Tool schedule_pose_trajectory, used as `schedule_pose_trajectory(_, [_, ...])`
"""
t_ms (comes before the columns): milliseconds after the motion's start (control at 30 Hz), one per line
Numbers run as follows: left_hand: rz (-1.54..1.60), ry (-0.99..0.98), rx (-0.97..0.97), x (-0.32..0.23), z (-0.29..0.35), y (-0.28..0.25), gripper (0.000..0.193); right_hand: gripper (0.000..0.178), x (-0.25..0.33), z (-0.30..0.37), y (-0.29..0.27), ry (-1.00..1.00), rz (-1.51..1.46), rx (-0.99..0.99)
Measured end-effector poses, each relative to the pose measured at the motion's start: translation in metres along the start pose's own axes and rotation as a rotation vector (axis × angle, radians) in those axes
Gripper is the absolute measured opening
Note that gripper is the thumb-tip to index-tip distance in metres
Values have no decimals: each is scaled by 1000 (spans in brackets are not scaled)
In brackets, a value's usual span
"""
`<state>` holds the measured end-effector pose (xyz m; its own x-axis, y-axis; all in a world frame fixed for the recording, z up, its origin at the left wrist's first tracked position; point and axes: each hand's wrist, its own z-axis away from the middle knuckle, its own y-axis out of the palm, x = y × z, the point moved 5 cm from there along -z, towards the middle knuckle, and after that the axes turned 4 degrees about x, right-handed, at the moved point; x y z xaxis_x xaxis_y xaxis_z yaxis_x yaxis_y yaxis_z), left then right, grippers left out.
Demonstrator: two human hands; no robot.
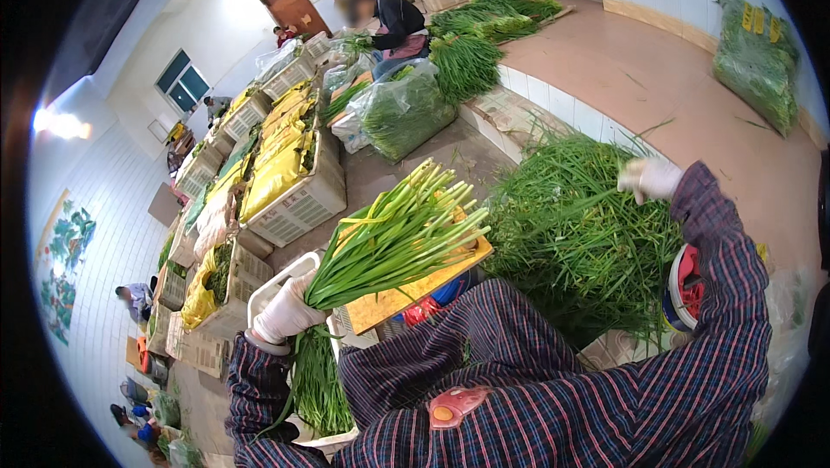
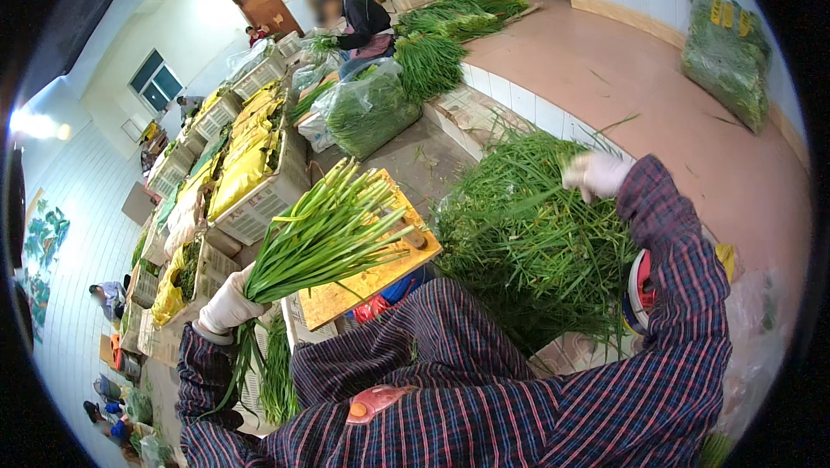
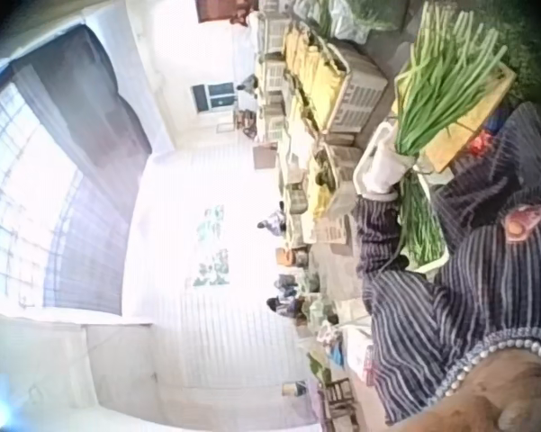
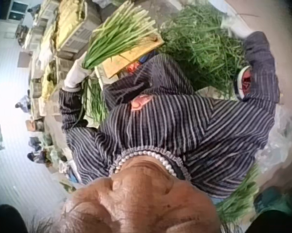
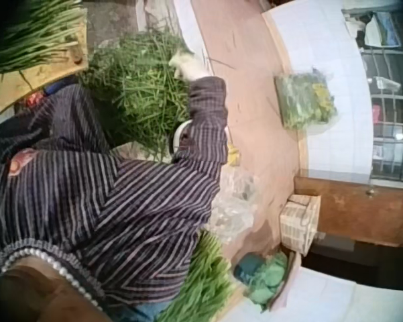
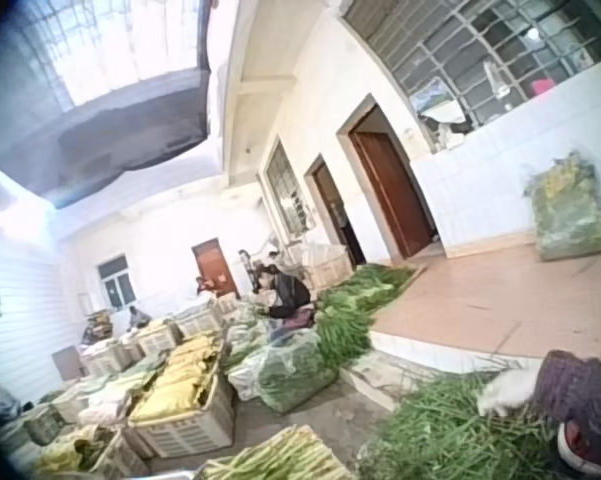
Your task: The person sits on the floor and sorts green leafy vegetables from a white basket. They pick up bunches, align them, and place them on a yellow cutting board. The person then uses a knife to trim the ends of the vegetables and places the trimmed bunches back into the basket.
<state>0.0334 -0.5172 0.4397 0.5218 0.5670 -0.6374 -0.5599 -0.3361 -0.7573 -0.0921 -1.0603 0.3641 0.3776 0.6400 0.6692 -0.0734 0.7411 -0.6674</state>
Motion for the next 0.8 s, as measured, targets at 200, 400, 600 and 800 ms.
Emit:
schedule_pose_trajectory(200, [22,-29,-62,-20,3,11,54,54,182,63,84,-938,494,-874])
schedule_pose_trajectory(400, [70,-7,-35,-21,-4,28,58,60,232,56,119,-739,771,-703])
schedule_pose_trajectory(600, [120,10,-66,-23,-1,37,65,58,220,25,130,-806,585,-662])
schedule_pose_trajectory(800, [59,10,-50,-20,-10,39,69,41,206,13,137,-859,471,-707])
